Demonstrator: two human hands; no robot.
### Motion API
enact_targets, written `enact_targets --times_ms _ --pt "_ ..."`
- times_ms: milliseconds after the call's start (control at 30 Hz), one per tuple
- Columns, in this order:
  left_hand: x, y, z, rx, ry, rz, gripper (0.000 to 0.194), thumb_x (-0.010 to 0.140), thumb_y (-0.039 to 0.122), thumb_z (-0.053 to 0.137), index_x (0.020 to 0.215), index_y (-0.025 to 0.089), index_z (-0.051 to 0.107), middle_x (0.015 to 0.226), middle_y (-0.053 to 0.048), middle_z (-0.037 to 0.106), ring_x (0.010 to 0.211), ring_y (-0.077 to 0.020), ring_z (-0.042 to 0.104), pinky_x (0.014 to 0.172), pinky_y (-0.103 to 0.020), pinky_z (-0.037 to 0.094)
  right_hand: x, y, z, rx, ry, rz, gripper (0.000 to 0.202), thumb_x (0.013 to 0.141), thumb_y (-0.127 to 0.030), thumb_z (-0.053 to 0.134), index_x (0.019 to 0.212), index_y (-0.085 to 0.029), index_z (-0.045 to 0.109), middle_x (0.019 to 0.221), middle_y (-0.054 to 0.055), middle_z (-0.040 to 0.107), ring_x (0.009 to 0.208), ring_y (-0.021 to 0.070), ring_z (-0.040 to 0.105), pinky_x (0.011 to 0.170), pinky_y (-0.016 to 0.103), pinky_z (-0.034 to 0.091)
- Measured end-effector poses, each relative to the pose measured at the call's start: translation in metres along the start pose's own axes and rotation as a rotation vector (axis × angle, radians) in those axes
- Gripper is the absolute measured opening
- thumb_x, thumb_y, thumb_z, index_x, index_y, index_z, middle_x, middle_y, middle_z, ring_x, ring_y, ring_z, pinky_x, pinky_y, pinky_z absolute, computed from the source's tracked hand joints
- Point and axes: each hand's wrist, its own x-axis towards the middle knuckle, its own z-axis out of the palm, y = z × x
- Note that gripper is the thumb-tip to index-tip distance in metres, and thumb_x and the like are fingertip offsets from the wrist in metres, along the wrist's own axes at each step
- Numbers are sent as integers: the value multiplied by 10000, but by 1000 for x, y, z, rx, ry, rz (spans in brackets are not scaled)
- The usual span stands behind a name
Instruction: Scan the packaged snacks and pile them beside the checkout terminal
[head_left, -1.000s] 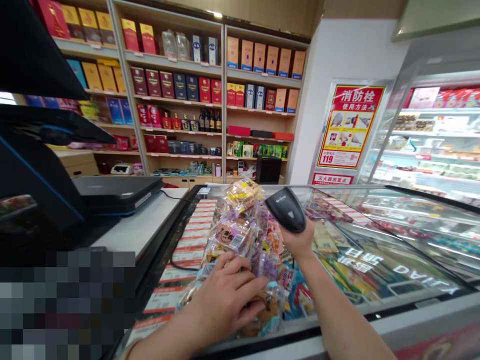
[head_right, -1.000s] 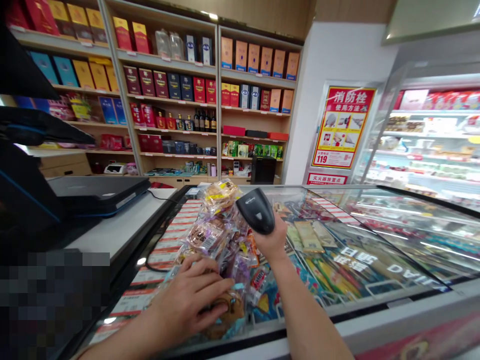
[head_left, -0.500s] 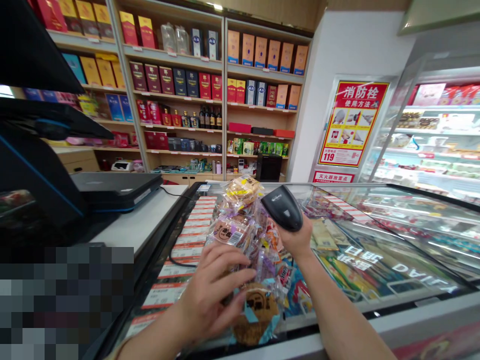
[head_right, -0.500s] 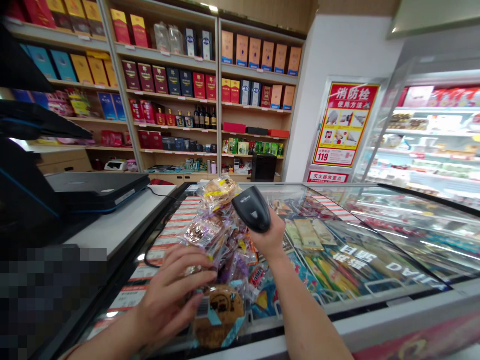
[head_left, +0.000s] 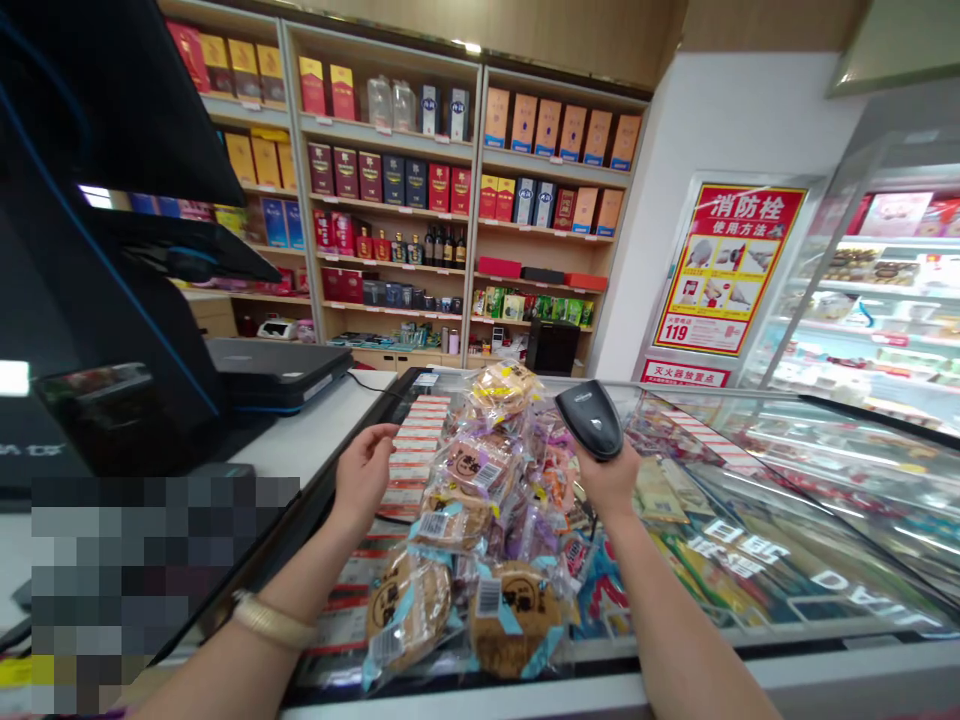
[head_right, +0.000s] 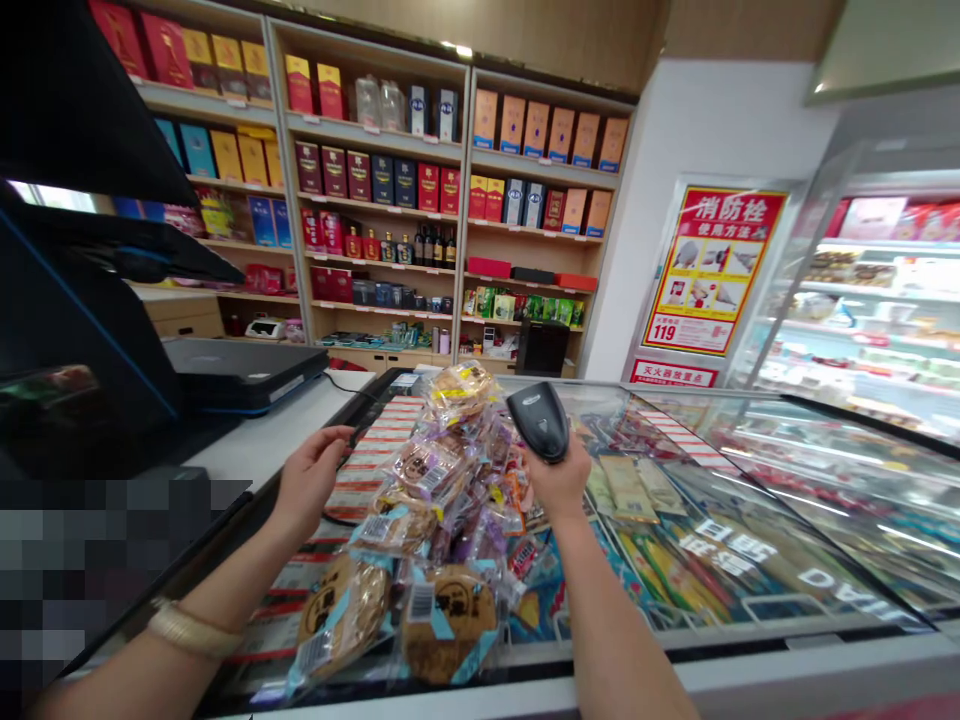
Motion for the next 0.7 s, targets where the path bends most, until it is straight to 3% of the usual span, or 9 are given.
enact_targets --times_ms 200,533,633,700 --pt "-2 1 -1 26 -34 -15 333 629 416 563 842 173 645 744 -22 646 664 -171 569 633 -279 435 -3 7 1 10 -22 -16 296 652 -446 714 660 -169 612 585 20 624 543 168 542 536 275 432" --pt "-10 6 3 103 -123 107 287 696 357 547 880 172 667 744 -17 639 612 -150 551 604 -269 430 -3 3 -1 22 -55 -69 324 659 -451 742 759 -152 668 665 46 678 589 196 602 572 306 486" --pt "-19 16 3 125 -152 217 261 757 354 542 898 170 661 800 -35 655 675 -165 586 670 -290 464 -3 0 -2 27 -77 -78 321 673 -433 738 815 -150 683 725 60 702 635 210 629 615 324 511" --pt "-28 24 1 164 -192 375 232 801 341 534 904 173 657 858 -55 667 784 -189 613 759 -318 476 -3 -3 -2 32 -75 -74 318 673 -425 736 829 -153 686 733 59 708 647 211 636 629 326 517"
